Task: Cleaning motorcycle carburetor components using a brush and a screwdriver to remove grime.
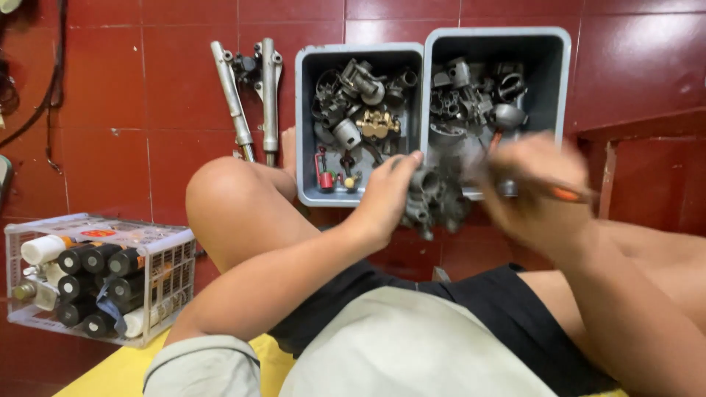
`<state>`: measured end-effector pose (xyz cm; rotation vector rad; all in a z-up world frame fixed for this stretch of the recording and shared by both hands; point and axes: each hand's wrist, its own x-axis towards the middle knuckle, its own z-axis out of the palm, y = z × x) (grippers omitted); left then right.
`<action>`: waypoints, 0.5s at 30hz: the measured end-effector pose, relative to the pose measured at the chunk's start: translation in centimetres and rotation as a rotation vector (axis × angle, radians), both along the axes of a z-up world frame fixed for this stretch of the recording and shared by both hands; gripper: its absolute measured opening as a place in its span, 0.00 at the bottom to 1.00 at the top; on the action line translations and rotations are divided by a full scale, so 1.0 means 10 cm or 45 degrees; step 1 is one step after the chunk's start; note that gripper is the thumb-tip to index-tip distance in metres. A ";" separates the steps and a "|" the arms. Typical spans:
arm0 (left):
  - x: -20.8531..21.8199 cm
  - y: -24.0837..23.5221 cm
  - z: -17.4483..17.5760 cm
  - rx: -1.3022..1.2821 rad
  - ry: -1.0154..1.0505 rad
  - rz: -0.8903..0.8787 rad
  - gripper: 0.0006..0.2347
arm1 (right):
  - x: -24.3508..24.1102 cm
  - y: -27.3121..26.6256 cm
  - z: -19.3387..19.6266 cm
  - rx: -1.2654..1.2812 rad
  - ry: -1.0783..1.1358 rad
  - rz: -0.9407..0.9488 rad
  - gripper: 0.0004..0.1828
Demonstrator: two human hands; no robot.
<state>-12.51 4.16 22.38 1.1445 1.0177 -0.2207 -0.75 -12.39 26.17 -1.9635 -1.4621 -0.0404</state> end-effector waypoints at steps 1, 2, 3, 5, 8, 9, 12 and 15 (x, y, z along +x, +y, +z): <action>0.01 0.01 0.05 -0.007 0.010 -0.003 0.20 | -0.03 -0.04 -0.01 -0.007 0.010 -0.003 0.09; 0.02 0.04 0.10 -0.037 0.022 0.000 0.22 | -0.05 -0.07 -0.03 -0.004 0.224 -0.070 0.06; 0.04 0.07 0.15 -0.066 0.035 0.003 0.25 | -0.08 -0.10 -0.05 0.000 0.439 -0.136 0.04; 0.08 0.06 0.05 -0.065 0.009 0.049 0.19 | -0.07 -0.01 0.00 -0.021 0.311 0.044 0.04; 0.08 0.10 0.07 -0.103 0.037 0.062 0.16 | 0.00 0.08 -0.03 -0.006 -0.112 0.093 0.06; 0.10 0.10 0.11 -0.142 0.072 0.038 0.18 | 0.06 0.09 -0.04 0.029 -0.423 -0.023 0.08; 0.02 0.04 -0.13 -0.010 -0.034 0.009 0.17 | -0.11 0.18 0.20 0.096 0.470 0.407 0.06; 0.06 0.06 -0.08 -0.076 0.034 0.048 0.23 | 0.01 0.11 0.04 0.070 0.080 0.132 0.06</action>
